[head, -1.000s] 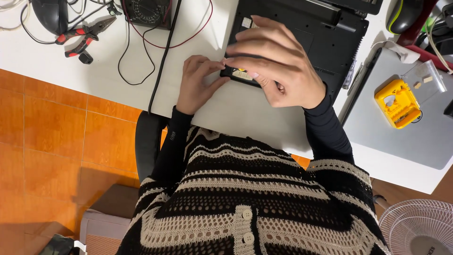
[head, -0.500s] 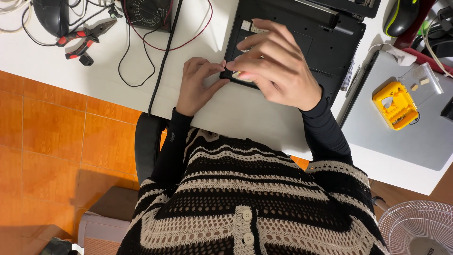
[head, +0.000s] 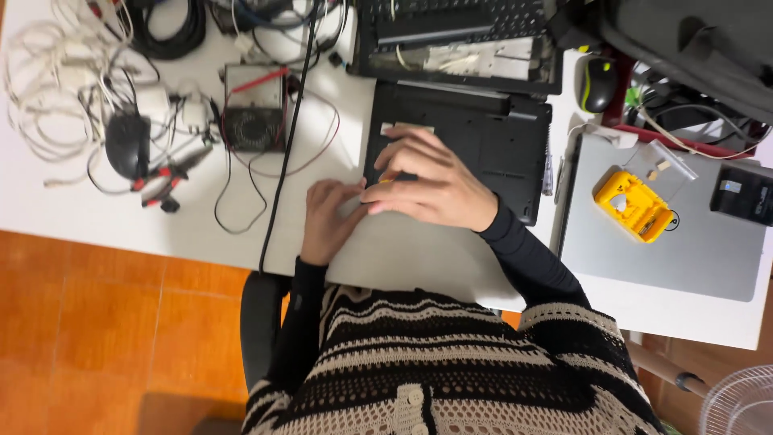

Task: The person uses a screwdriver to unscrew screws from the back cover of a laptop placed on a white workbench. They reposition the laptop, work on several screws around the panel, and continue unscrewing while steadying the laptop with the other hand.

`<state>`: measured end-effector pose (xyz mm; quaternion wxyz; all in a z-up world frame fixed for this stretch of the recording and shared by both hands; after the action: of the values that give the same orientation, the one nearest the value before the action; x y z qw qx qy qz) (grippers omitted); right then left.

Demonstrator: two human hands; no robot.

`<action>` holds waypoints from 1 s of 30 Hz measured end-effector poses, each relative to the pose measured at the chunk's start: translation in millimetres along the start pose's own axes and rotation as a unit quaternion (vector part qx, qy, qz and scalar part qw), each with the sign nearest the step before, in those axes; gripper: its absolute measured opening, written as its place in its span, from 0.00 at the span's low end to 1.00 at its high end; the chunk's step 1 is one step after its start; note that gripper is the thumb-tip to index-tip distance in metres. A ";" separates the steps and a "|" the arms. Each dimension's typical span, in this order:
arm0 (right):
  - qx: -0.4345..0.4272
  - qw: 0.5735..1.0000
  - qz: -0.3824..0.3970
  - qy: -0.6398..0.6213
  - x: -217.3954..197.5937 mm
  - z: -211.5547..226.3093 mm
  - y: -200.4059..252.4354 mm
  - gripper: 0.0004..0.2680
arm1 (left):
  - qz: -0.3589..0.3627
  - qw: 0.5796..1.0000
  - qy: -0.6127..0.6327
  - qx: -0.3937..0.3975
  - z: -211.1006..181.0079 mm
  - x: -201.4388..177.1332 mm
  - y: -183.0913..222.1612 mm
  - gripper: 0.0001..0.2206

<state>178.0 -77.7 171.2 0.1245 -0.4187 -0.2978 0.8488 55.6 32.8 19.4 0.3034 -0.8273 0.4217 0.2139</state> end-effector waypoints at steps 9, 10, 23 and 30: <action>0.029 0.999 0.020 -0.035 -10.0 11.0 -12.9 0.09 | 0.021 0.999 0.013 -0.029 3.1 3.4 0.3 0.13; 0.028 0.999 0.018 -0.033 -12.9 13.3 -15.4 0.09 | 0.021 0.999 0.012 -0.026 5.4 5.0 1.3 0.13; 0.032 0.998 0.019 -0.047 -18.7 17.2 -20.2 0.10 | 0.027 0.999 0.007 -0.041 13.3 10.7 5.4 0.14; 0.031 0.998 0.035 -0.045 -8.3 9.7 -7.9 0.09 | 0.028 0.999 -0.003 -0.038 14.3 12.0 5.4 0.15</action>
<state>175.2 -79.1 185.9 0.0939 -0.3862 -0.2621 0.8794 56.4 33.3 0.1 0.2667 -0.8256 0.4353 0.2403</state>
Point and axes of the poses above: each hand's wrist, its own y-axis away from the middle knuckle, its own x-axis out of the palm, z = x × y, the point moved 7 cm from there along -y, towards the middle knuckle, and after that the axes turned 5 degrees about -y, right-handed, at the moved point
